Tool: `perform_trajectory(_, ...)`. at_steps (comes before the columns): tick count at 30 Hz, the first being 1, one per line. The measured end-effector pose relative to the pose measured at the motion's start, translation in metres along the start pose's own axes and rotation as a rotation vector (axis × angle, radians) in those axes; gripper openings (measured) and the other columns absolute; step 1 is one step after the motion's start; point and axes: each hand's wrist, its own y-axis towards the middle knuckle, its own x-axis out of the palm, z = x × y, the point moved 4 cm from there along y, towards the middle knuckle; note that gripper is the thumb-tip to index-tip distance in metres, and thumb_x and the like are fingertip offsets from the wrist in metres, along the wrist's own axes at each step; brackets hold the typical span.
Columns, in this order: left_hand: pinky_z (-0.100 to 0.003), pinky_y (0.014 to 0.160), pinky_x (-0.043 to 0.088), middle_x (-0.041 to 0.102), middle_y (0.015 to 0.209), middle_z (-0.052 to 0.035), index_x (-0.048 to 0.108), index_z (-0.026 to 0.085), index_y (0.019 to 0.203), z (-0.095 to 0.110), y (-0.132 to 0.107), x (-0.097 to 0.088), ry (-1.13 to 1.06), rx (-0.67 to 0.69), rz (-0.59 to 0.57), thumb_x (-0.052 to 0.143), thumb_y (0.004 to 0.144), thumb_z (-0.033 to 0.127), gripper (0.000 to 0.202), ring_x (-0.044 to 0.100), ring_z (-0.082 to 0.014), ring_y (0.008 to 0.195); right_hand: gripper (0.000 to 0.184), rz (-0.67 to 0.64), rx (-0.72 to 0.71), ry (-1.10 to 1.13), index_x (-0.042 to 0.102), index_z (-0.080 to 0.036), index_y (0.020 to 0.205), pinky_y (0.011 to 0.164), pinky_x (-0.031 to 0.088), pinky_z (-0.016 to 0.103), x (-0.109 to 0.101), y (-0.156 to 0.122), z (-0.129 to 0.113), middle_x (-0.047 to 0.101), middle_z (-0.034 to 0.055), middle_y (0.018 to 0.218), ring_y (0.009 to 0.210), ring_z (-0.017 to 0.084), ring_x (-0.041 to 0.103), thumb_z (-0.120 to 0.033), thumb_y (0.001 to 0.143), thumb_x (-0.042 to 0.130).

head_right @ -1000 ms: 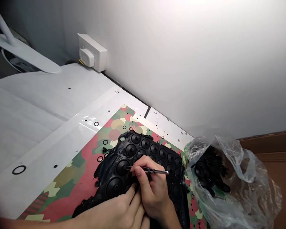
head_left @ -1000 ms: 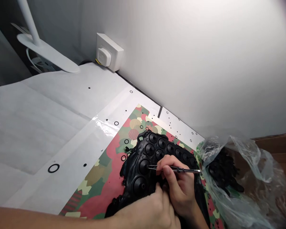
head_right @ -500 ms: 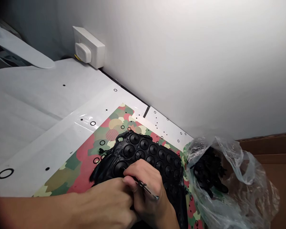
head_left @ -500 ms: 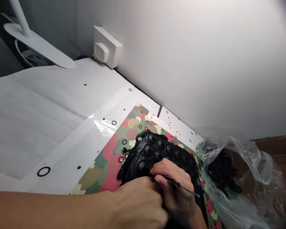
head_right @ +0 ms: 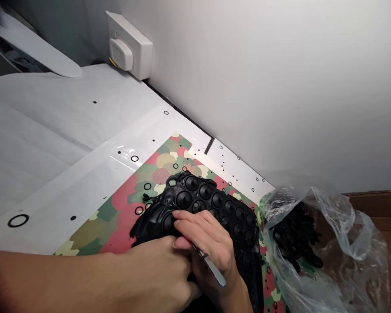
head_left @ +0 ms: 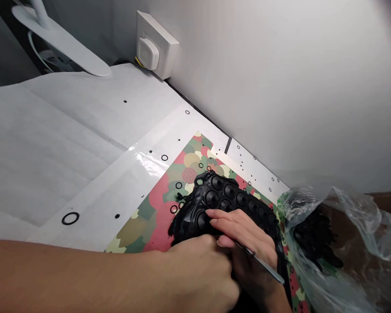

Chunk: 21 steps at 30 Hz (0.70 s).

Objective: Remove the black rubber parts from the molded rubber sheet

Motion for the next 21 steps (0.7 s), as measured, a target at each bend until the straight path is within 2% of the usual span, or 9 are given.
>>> perform_trajectory(3, -0.043, 0.058, 0.044, 0.073, 0.071, -0.0012, 0.078, 0.021, 0.081, 0.0, 0.0, 0.001, -0.022, -0.019, -0.008, 0.078, 0.095, 0.03, 0.016, 0.063, -0.0236, 0.065, 0.025, -0.02, 0.066, 0.054, 0.079, -0.024, 0.136, 0.087, 0.067, 0.042, -0.001, 0.005, 0.002, 0.086, 0.0137, 0.131, 0.107, 0.028, 0.085, -0.027, 0.118, 0.061)
perform_trajectory(9, -0.045, 0.076, 0.057, 0.079, 0.079, -0.0028, 0.081, 0.022, 0.086, 0.0, 0.0, -0.008, -0.053, -0.046, 0.037, 0.083, 0.091, 0.046, 0.025, 0.071, -0.027, 0.072, 0.021, -0.032, 0.145, 0.115, 0.083, -0.024, 0.123, 0.09, 0.069, 0.036, -0.004, 0.018, 0.0, 0.089, 0.0095, 0.123, 0.108, 0.024, 0.088, -0.016, 0.114, 0.065)
perform_trajectory(11, -0.045, 0.079, 0.058, 0.08, 0.078, -0.0024, 0.081, 0.021, 0.086, 0.001, 0.0, -0.01, -0.061, -0.059, 0.04, 0.084, 0.091, 0.045, 0.025, 0.069, -0.0262, 0.07, 0.025, -0.019, 0.173, 0.134, 0.083, -0.024, 0.121, 0.088, 0.068, 0.035, -0.004, 0.019, 0.0, 0.089, 0.0082, 0.123, 0.105, 0.023, 0.087, -0.01, 0.112, 0.065)
perform_trajectory(14, -0.044, 0.074, 0.056, 0.08, 0.079, -0.0024, 0.08, 0.021, 0.085, 0.001, 0.0, -0.012, -0.076, -0.07, 0.024, 0.083, 0.09, 0.044, 0.024, 0.068, -0.0253, 0.068, 0.031, 0.0, 0.193, 0.14, 0.083, -0.025, 0.119, 0.088, 0.068, 0.036, -0.003, 0.019, 0.0, 0.089, 0.0066, 0.122, 0.106, 0.022, 0.088, -0.005, 0.11, 0.062)
perform_trajectory(17, -0.044, 0.072, 0.054, 0.078, 0.077, -0.0019, 0.079, 0.022, 0.081, 0.002, 0.001, -0.015, -0.085, -0.098, -0.009, 0.082, 0.091, 0.045, 0.025, 0.067, -0.0256, 0.068, 0.032, 0.004, 0.187, 0.126, 0.084, -0.025, 0.117, 0.09, 0.069, 0.037, -0.002, 0.019, 0.001, 0.09, 0.0058, 0.119, 0.107, 0.023, 0.088, -0.005, 0.111, 0.06)
perform_trajectory(21, -0.045, 0.076, 0.054, 0.079, 0.077, -0.0024, 0.08, 0.023, 0.084, 0.002, 0.002, -0.018, -0.14, -0.116, -0.037, 0.078, 0.094, 0.047, 0.026, 0.069, -0.0268, 0.07, 0.03, 0.002, 0.205, 0.135, 0.085, -0.026, 0.116, 0.092, 0.07, 0.039, -0.003, 0.02, 0.003, 0.09, 0.0052, 0.119, 0.107, 0.023, 0.088, -0.009, 0.112, 0.06)
